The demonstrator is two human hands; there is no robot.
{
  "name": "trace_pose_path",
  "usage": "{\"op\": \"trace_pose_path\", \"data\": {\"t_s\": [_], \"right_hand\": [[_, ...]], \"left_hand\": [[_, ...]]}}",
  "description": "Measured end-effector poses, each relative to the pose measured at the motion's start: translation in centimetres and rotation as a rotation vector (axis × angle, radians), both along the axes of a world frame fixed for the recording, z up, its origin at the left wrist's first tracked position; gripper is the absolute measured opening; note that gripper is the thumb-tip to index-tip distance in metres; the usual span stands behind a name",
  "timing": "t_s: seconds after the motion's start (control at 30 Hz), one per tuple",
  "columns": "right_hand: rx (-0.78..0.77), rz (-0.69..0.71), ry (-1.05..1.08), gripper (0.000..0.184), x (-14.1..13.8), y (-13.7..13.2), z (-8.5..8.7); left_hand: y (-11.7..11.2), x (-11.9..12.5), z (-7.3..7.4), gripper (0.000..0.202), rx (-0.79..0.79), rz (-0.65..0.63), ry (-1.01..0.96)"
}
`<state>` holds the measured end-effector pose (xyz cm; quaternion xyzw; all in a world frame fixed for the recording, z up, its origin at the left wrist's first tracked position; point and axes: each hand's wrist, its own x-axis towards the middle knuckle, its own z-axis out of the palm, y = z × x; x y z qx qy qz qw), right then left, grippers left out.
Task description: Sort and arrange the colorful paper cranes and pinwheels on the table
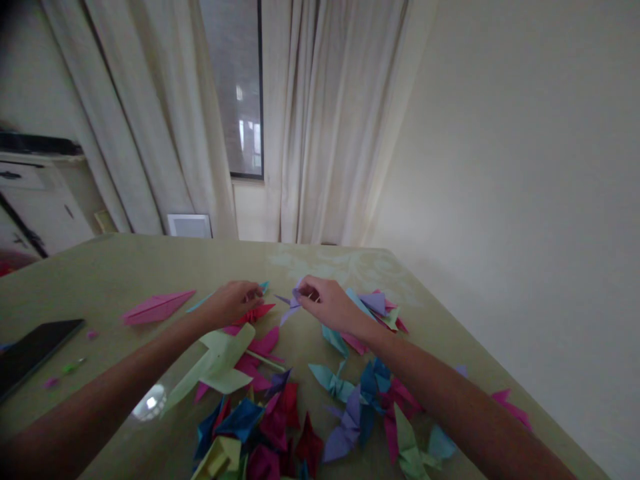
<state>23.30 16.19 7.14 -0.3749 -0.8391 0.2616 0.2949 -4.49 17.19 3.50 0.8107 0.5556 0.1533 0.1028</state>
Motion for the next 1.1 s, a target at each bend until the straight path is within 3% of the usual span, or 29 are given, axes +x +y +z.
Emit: {"op": "trace_pose_path", "data": {"t_s": [0.13,0.23,0.33,0.47,0.53,0.63,0.83,0.97,1.03,1.1], "right_hand": [[0.022,-0.101,-0.005,0.009,3.5,-1.6,1.0],[0.039,-0.184,-0.032,0.011,6.5,-3.3,2.1],[0.057,-0.258,-0.067,0.017,9.4,-5.8,3.3],[0.114,-0.364,-0.073,0.021,13.6,-9.6,3.8],[0.177,-0.426,-0.089,0.022,15.5,-11.2,3.3],[0.244,-0.486,-0.156,0.023,17.7,-12.6,1.8],[0.22,-0.524,-0.283,0.022,18.3,-13.1,-1.3],[0.176,-0.535,-0.337,0.021,18.3,-12.9,-3.0],[0.157,-0.536,-0.356,0.025,18.5,-12.7,-3.7],[0.143,-0.52,-0.35,0.031,18.9,-12.4,-4.3]], "left_hand": [[0.0,-0.7,-2.1,0.013,-0.024,0.007,0.127],[-0.1,-0.6,-2.8,0.011,-0.01,0.006,0.187],[-0.4,-0.1,-2.3,0.019,0.013,0.016,0.202],[-1.3,1.2,-0.3,0.028,0.094,0.02,0.153],[-2.0,2.5,1.0,0.029,0.124,-0.028,0.068],[-3.6,5.6,2.9,0.026,0.102,-0.214,-0.145],[-9.1,13.6,5.1,0.014,0.011,-0.561,-0.296],[-11.1,16.7,3.9,0.018,0.016,-0.68,-0.274],[-10.5,16.6,2.5,0.023,0.047,-0.613,-0.268],[-8.8,15.0,1.2,0.024,0.1,-0.455,-0.26]]}}
